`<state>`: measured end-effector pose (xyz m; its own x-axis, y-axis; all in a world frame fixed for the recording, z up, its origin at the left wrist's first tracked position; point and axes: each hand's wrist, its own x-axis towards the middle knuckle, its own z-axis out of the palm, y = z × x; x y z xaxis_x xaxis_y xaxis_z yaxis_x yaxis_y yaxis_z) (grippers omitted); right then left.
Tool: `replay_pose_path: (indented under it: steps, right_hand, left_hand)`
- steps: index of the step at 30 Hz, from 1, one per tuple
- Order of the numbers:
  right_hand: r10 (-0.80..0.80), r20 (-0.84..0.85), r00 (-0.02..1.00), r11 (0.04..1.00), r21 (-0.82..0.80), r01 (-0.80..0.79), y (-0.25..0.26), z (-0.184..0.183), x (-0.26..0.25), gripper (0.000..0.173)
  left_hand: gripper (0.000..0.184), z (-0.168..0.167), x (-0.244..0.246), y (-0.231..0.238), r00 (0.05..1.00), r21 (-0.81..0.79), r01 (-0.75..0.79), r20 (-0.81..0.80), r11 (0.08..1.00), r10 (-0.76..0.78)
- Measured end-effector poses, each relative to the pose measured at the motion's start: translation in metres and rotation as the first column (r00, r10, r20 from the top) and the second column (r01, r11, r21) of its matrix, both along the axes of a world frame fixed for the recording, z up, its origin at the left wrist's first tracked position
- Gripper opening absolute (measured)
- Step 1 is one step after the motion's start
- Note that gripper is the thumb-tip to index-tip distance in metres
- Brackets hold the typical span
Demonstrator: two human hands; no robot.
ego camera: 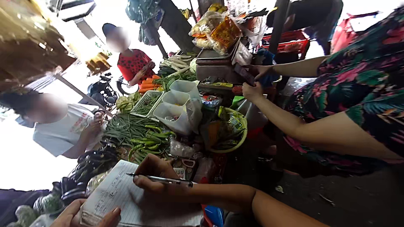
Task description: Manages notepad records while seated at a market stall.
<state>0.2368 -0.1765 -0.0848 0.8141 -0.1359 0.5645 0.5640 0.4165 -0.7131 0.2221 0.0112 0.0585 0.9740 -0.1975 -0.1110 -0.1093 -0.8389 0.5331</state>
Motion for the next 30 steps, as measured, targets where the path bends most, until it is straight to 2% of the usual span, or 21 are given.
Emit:
replay_pose_path:
  steps: [5,8,13,17,22,25,30]
  right_hand:
    - [0.17,0.019,0.985,0.97,-0.181,-0.164,0.009,0.001,-0.004,0.017]
    - [0.298,0.043,0.954,0.91,-0.315,-0.271,0.014,0.008,-0.011,0.018]
    - [0.506,-0.07,0.86,0.718,-0.517,-0.465,0.014,0.034,-0.011,0.022]
    - [0.575,-0.215,0.79,0.543,-0.622,-0.564,0.021,0.058,0.002,0.028]
    - [0.595,-0.421,0.685,0.494,-0.481,-0.725,0.048,0.068,0.025,0.034]
    - [0.604,-0.426,0.674,0.536,-0.408,-0.739,0.071,0.055,0.04,0.026]
    - [0.606,-0.458,0.65,0.498,-0.418,-0.759,0.085,0.047,0.046,0.022]
  left_hand:
    - [0.063,-0.039,-0.021,0.04,0.979,-0.19,-0.19,-0.113,0.963,0.17]
    - [0.062,-0.061,-0.032,0.054,0.961,-0.277,-0.267,-0.147,0.923,0.233]
    - [0.056,-0.087,-0.037,0.062,0.955,-0.332,-0.29,-0.169,0.898,0.245]
    - [0.058,-0.104,-0.031,0.073,0.96,-0.417,-0.274,-0.175,0.867,0.219]
    - [0.052,-0.108,-0.03,0.077,0.954,-0.426,-0.278,-0.226,0.861,0.197]
    - [0.043,-0.113,-0.03,0.079,0.958,-0.456,-0.257,-0.237,0.852,0.163]
    - [0.047,-0.112,-0.032,0.077,0.961,-0.493,-0.239,-0.243,0.836,0.131]
